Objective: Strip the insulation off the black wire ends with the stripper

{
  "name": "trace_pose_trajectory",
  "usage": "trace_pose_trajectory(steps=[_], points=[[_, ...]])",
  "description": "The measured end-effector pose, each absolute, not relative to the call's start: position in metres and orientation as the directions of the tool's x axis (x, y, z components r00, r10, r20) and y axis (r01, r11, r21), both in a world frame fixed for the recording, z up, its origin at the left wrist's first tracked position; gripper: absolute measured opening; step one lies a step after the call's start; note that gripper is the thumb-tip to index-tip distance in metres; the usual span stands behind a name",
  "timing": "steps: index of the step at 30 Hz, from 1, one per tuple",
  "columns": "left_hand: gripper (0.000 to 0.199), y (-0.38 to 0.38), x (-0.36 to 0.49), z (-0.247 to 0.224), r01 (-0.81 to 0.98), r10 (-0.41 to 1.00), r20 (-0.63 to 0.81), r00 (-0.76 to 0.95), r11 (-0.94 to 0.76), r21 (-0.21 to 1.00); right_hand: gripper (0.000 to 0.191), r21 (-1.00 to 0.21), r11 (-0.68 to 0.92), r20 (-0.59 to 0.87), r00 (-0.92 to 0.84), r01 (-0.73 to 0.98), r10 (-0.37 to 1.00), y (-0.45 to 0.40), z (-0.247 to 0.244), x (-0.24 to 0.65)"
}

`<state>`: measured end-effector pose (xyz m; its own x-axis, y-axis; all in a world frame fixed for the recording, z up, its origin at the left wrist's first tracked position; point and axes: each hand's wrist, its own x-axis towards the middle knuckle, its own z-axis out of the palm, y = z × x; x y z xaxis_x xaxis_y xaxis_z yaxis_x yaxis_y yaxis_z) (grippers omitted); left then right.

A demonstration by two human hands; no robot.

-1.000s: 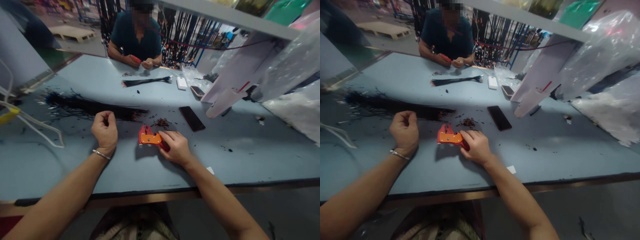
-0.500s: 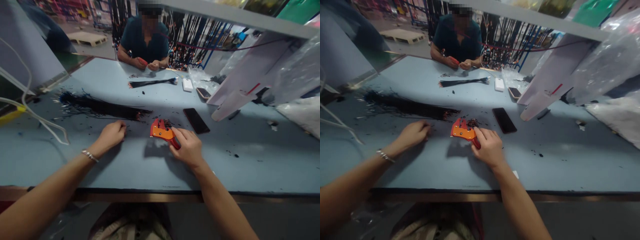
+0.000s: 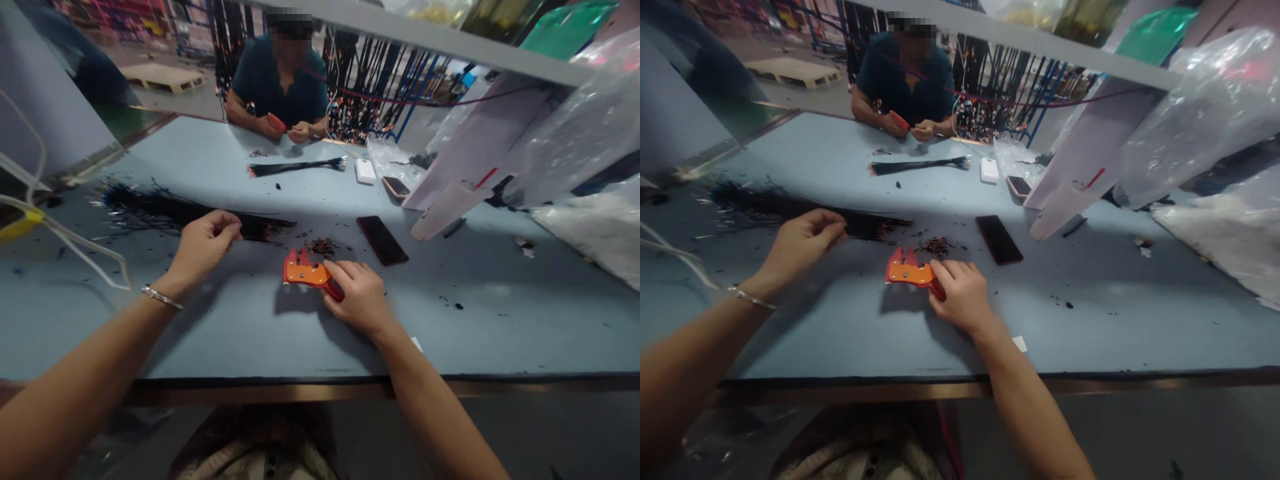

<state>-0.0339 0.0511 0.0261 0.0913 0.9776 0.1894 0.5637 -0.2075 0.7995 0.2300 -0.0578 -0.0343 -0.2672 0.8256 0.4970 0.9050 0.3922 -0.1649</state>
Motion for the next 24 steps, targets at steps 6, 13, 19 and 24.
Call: trace_pose_trajectory(steps=[6,13,19,24], points=[[0.014,0.038,-0.048,0.014,0.822,0.963,-0.028,0.268,-0.214,0.528,0.043,-0.107,0.452,0.461,-0.358,0.885,0.812,-0.063,-0.035,0.22],[0.009,0.047,-0.007,-0.002,0.758,0.929,-0.221,0.297,-0.089,0.646,0.043,-0.122,0.313,0.524,-0.207,0.942,0.826,-0.061,-0.028,0.232],[0.008,0.066,0.035,0.01,0.376,0.964,0.046,0.261,-0.146,0.915,0.045,-0.152,0.233,0.574,-0.106,0.961,0.812,-0.057,-0.032,0.243],[0.016,0.05,0.016,0.016,0.358,0.951,0.087,0.297,-0.196,0.913,0.046,-0.276,0.279,0.562,-0.081,0.92,0.823,-0.059,-0.029,0.238]])
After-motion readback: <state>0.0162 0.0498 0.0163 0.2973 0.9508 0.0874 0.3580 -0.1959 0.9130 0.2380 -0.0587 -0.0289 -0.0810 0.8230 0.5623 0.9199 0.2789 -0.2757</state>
